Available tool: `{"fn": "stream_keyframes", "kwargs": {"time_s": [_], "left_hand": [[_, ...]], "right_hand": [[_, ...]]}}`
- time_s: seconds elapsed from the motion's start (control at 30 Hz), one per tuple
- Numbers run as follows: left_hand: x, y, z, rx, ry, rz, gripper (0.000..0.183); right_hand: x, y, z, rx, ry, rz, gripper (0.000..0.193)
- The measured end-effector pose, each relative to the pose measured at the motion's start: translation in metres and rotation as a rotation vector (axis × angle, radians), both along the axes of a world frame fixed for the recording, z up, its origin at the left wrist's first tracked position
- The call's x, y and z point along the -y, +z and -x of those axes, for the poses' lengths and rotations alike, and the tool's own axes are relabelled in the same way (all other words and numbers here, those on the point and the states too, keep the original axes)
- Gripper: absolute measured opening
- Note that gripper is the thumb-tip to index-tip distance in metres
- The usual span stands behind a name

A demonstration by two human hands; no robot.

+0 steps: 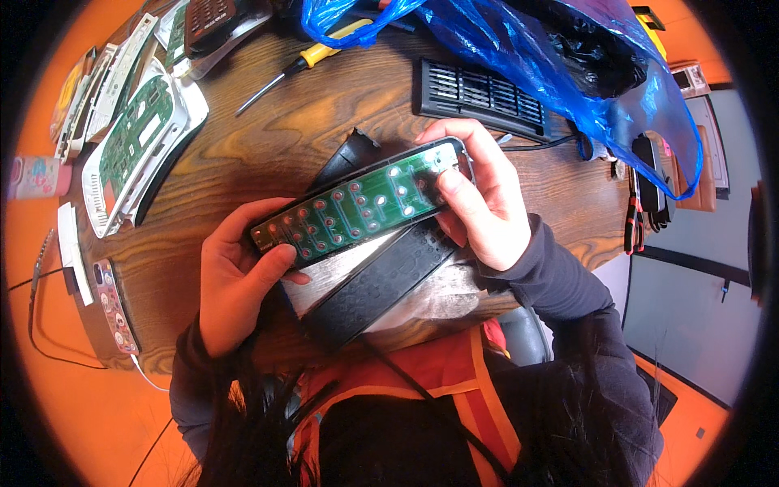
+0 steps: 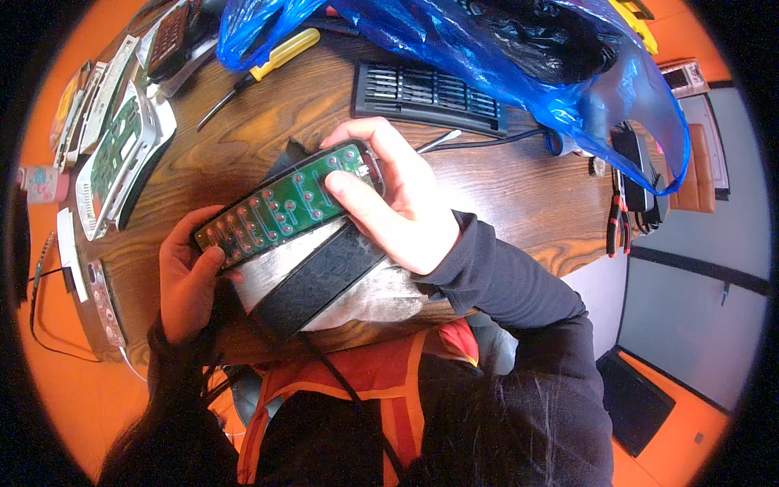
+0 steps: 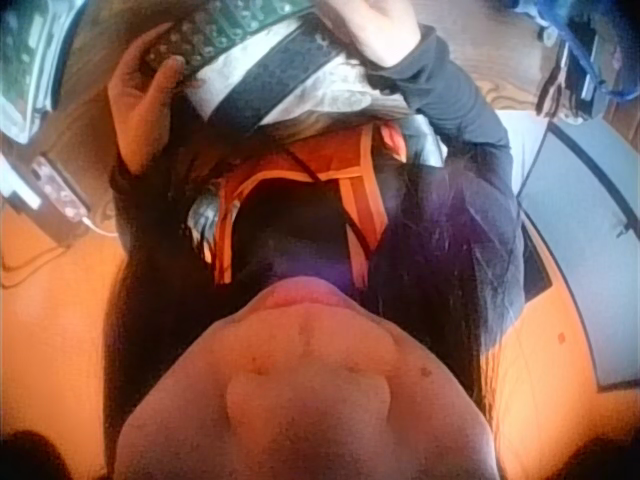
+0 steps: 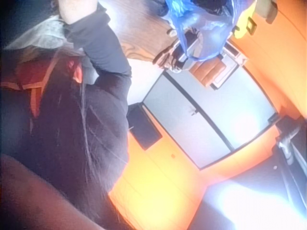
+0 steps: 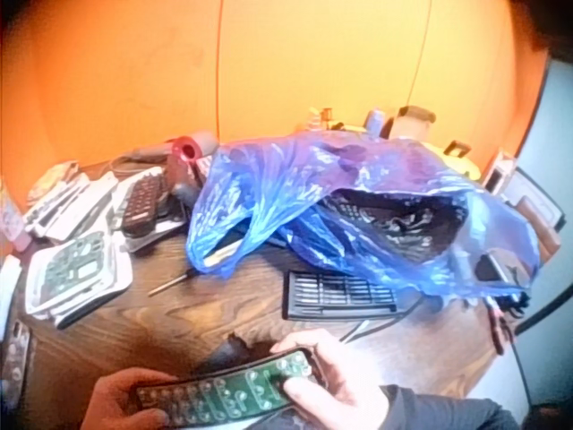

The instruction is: The person disassembles a black remote control using a screwdriver, removes the battery cover, and separates the casing to expose the circuit board. They then reassemble the remote control and test the buttons.

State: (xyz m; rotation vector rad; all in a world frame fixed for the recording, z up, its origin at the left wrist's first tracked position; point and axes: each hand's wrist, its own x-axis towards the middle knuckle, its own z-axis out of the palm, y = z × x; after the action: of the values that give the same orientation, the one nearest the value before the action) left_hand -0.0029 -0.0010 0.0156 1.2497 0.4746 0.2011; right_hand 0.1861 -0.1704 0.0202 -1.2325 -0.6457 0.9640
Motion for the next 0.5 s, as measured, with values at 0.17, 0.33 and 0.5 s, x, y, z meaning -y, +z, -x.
{"fn": "stream_keyframes", "kwargs": {"time_s": [0.17, 0.33, 0.5], "left_hand": [[0.002, 0.002, 0.000, -0.034, 0.040, 0.047, 0.035], [0.002, 0.000, 0.000, -0.033, 0.047, 0.005, 0.034], [0.002, -0.001, 0.000, -0.016, 0.048, -0.035, 0.032]], "right_hand": [[-0.009, -0.012, 0.002, 0.250, -0.075, -0.117, 0.027], [-0.004, -0.008, 0.003, 0.200, -0.066, 0.002, 0.025], [-0.001, 0.002, 0.003, 0.096, -0.013, 0.050, 0.023]]}}
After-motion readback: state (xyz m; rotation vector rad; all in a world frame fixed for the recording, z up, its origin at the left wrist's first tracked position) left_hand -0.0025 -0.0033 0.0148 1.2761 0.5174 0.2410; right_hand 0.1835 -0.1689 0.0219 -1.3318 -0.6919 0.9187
